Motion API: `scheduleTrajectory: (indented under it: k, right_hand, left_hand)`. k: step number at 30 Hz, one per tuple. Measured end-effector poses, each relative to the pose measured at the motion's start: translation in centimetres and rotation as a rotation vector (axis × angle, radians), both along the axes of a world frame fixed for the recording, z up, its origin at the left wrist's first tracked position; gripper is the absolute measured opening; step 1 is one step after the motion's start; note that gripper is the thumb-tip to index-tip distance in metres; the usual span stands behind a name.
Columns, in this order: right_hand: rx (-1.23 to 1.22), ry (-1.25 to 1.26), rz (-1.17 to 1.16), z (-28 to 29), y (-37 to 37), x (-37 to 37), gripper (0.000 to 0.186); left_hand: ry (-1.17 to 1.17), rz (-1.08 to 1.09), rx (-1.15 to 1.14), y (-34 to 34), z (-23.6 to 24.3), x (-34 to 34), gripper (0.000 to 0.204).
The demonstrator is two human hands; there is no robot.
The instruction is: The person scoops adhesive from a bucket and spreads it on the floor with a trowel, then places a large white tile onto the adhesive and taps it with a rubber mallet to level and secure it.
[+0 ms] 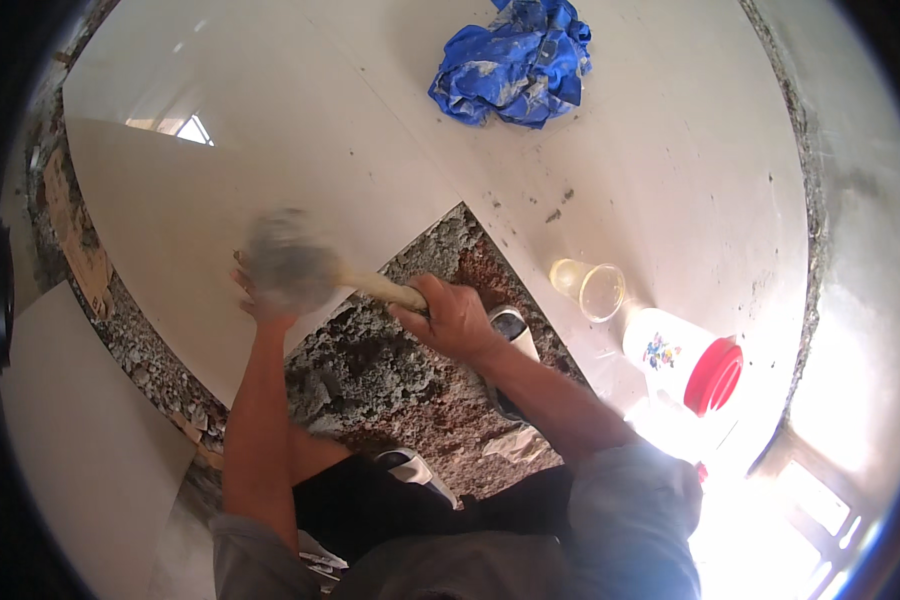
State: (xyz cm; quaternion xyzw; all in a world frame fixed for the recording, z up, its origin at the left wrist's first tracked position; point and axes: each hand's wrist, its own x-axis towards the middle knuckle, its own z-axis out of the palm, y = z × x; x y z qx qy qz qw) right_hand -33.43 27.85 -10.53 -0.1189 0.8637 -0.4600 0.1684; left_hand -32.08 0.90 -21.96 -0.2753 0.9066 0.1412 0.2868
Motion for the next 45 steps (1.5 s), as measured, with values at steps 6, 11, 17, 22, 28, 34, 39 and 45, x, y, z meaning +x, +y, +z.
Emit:
scheduleTrajectory:
  k: [6,11,17,22,28,34,39,45]
  right_hand:
    - [0.229,-0.092,-0.213,-6.4,-1.0,4.8,0.044]
    - [0.338,-0.153,-0.206,-6.7,-2.4,4.4,0.044]
    - [0.353,-0.129,-0.147,-7.1,-3.2,3.9,0.045]
    - [0.356,-0.142,-0.095,-5.5,-4.2,3.0,0.044]
    - [0.17,-0.083,0.024,-3.9,-8.2,1.4,0.033]
    - [0.366,-0.074,0.21,-6.4,-11.5,0.5,0.024]
    - [0.141,0.028,0.228,-6.6,-12.8,0.2,0.027]
    - [0.429,-0.102,0.178,-6.1,-14.1,-1.1,0.026]
  left_hand:
    - [0.019,0.028,0.0,0.5,1.3,-0.5,0.135]
    - [0.04,0.039,0.019,0.2,1.4,-0.6,0.135]
    - [0.047,0.054,0.062,0.1,2.1,-0.7,0.138]
    - [0.147,0.01,0.033,-1.7,1.5,1.2,0.115]
    - [0.276,0.366,-0.354,-8.7,-1.5,4.8,0.086]
    - [0.222,0.383,-0.271,-8.6,-2.3,4.9,0.081]
    - [0.253,0.406,-0.2,-9.0,-1.8,5.0,0.079]
    - [0.318,0.417,-0.214,-8.9,-2.1,5.3,0.079]
